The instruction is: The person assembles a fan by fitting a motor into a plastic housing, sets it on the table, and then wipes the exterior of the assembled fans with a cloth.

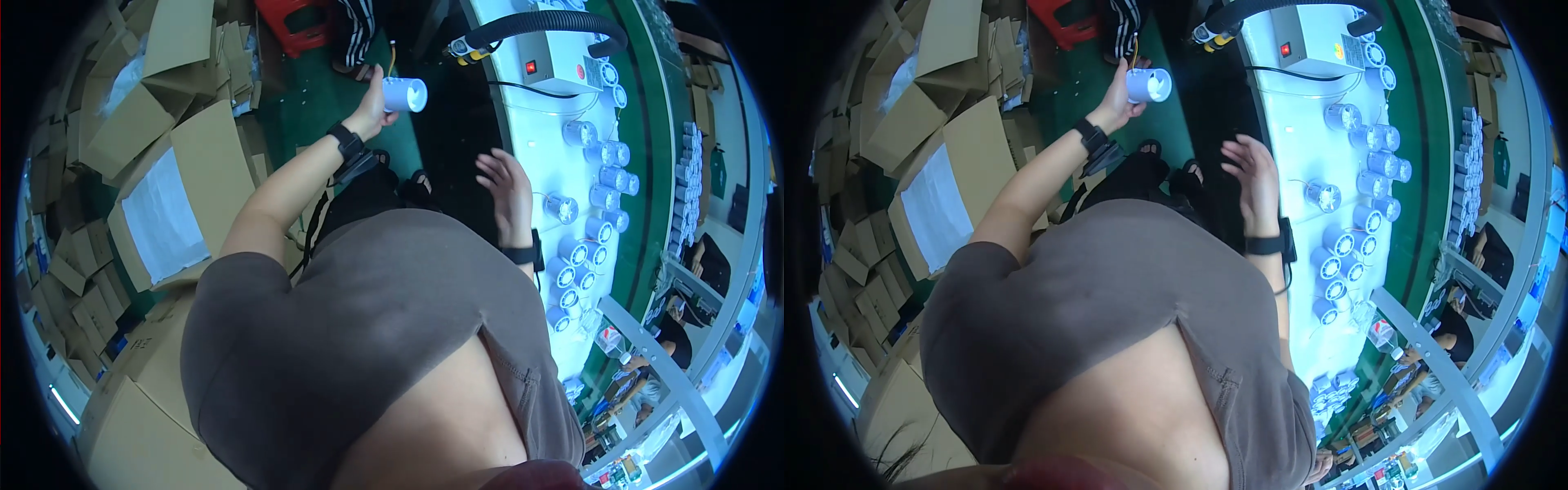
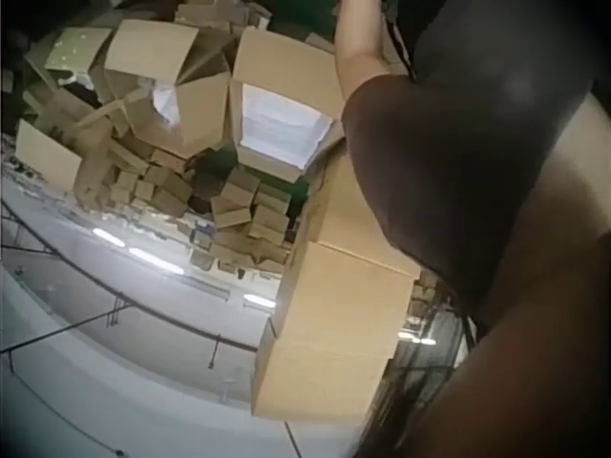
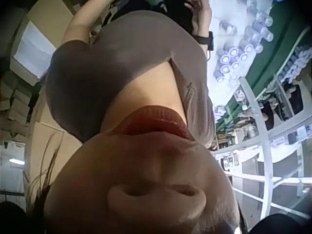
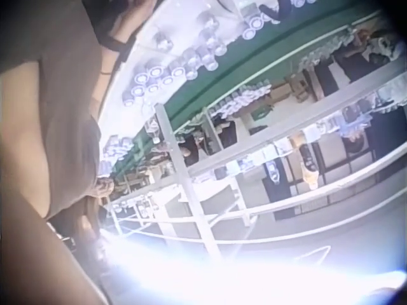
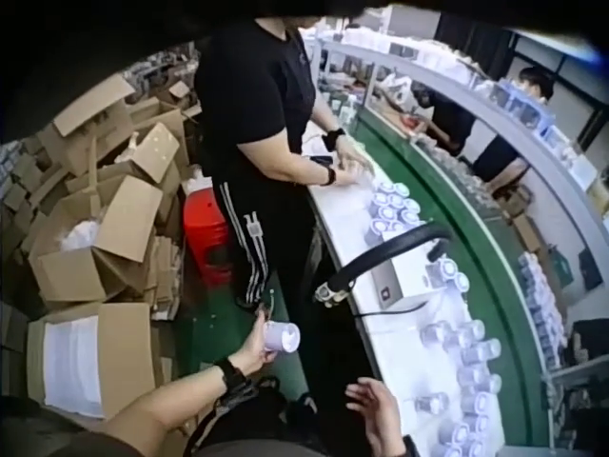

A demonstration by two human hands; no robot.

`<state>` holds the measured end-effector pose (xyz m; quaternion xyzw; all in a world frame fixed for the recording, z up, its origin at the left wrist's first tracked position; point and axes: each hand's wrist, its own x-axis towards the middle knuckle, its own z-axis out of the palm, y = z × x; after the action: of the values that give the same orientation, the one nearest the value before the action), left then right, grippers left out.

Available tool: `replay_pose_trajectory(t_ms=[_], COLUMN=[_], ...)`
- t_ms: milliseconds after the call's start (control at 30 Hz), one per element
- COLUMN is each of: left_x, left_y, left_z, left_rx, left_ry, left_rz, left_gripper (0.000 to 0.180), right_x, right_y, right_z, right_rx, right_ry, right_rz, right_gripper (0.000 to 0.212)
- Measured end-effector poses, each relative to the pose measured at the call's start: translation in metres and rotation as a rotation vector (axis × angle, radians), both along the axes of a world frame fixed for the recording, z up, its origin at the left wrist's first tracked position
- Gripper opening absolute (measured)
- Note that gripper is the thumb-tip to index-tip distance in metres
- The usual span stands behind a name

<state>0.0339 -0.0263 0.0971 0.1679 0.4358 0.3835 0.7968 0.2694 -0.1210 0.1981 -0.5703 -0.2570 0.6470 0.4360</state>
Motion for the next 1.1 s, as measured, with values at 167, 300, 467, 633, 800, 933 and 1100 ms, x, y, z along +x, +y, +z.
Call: replay_pose_trajectory(t_ms=[167,300,467,633,800,933,1100], left_x=[0.021,0.044,0.056,0.055,0.041,0.011,-0.03], left_y=[0.036,0.064,0.066,0.045,0.031,0.039,0.02], left_z=[-0.073,-0.096,-0.07,-0.034,-0.033,-0.037,-0.039], left_rx=[-0.092,0.214,0.219,0.748,0.976,0.894,0.738], left_ry=[0.559,1.014,1.205,1.423,1.343,1.331,1.299], left_rz=[0.168,0.302,0.119,-0.035,0.035,0.265,0.214], left_gripper=[0.05,0.049,0.046,0.037,0.033,0.034,0.032], right_x=[0.032,0.05,0.071,0.091,0.112,0.098,0.072], right_y=[-0.037,-0.047,-0.039,-0.019,0.032,0.088,0.209], right_z=[0.004,0.007,0.012,0.045,0.124,0.213,0.301], right_rx=[-0.114,-0.11,-0.074,0.104,0.51,0.98,1.258], right_ry=[0.014,0.051,0.09,0.101,-0.168,-0.475,-1.001], right_rz=[-0.129,-0.183,-0.189,-0.169,-0.099,0.084,0.35], right_gripper=[0.03,0.028,0.026,0.027,0.029,0.03,0.026])
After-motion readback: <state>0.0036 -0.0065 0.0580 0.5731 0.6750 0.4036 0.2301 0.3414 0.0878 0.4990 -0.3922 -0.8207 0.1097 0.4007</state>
